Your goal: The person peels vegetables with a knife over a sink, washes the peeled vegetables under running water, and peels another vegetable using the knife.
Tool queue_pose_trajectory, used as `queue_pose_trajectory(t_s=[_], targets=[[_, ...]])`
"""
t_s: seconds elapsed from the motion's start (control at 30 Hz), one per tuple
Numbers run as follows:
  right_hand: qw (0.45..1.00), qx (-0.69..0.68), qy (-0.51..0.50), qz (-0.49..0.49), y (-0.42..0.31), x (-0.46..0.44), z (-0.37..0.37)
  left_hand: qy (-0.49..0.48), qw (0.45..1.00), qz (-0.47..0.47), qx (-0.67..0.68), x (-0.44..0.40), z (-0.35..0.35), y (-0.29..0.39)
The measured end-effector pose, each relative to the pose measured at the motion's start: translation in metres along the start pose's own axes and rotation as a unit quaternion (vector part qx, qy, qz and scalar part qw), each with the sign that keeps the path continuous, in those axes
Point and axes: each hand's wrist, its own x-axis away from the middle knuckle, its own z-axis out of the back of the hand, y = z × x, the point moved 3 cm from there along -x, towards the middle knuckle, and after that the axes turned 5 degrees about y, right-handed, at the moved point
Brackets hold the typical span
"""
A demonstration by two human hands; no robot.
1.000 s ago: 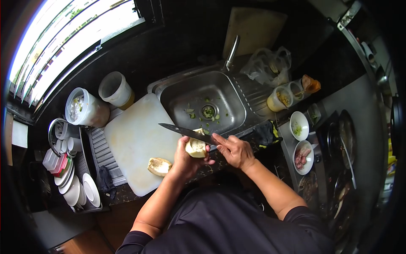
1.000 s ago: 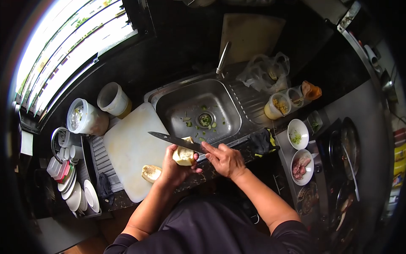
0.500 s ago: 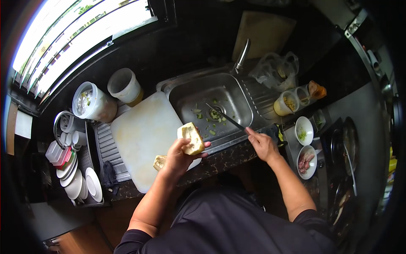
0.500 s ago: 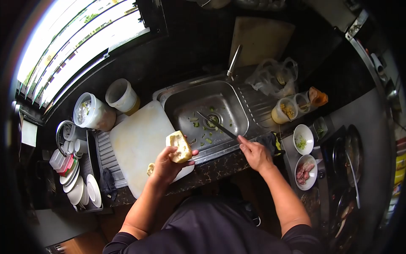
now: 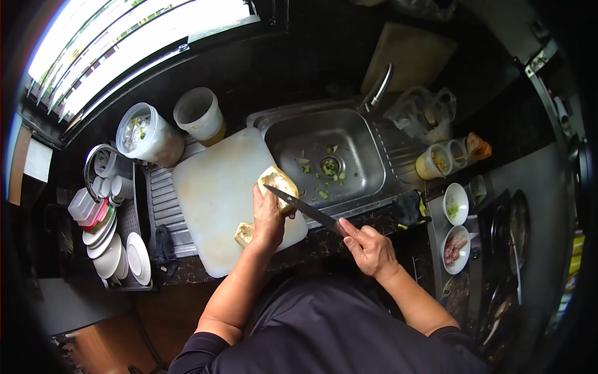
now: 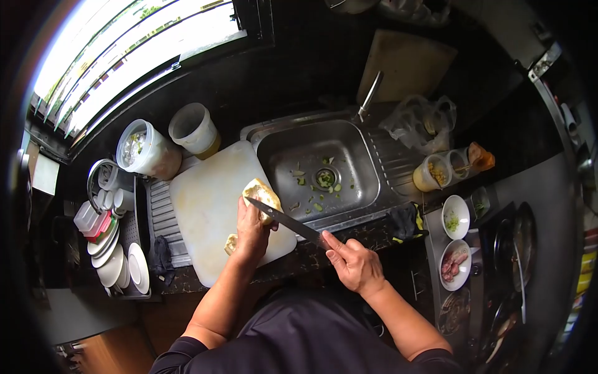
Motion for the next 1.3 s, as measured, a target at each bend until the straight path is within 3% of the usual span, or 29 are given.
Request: queue_pose_trajectory(t_s=[0.2, 0.27, 0.63, 0.93, 1.07, 1.13, 1.3], targets=[[0.999, -0.022, -0.011, 0.025, -0.009, 0.0, 0.007, -0.009, 0.999, -0.024, 0.02, 0.001, 0.001, -0.01], [1.0, -0.019, 0.0, 0.023, -0.006, 0.0, 0.001, 0.066, 0.996, -0.05, 0.033, -0.005, -0.001, -0.013], [0.998, 0.034, 0.04, 0.022, -0.002, -0.012, -0.022, -0.019, 1.0, -0.016, 0.015, -0.004, -0.008, -0.015], [0.999, -0.041, 0.017, -0.03, 0.013, -0.066, -0.046, -0.086, 0.989, 0.113, -0.049, 0.029, -0.021, -0.029], [0.995, -0.085, 0.044, 0.007, 0.034, -0.055, -0.043, -0.077, 0.991, 0.106, -0.015, 0.019, -0.018, -0.03], [0.995, -0.099, -0.01, 0.004, 0.023, -0.04, -0.029, -0.07, 0.994, 0.086, -0.019, 0.008, -0.015, -0.027], [0.999, -0.04, -0.022, -0.023, 0.022, -0.031, -0.023, -0.089, 0.992, 0.089, -0.029, 0.004, -0.019, -0.023]])
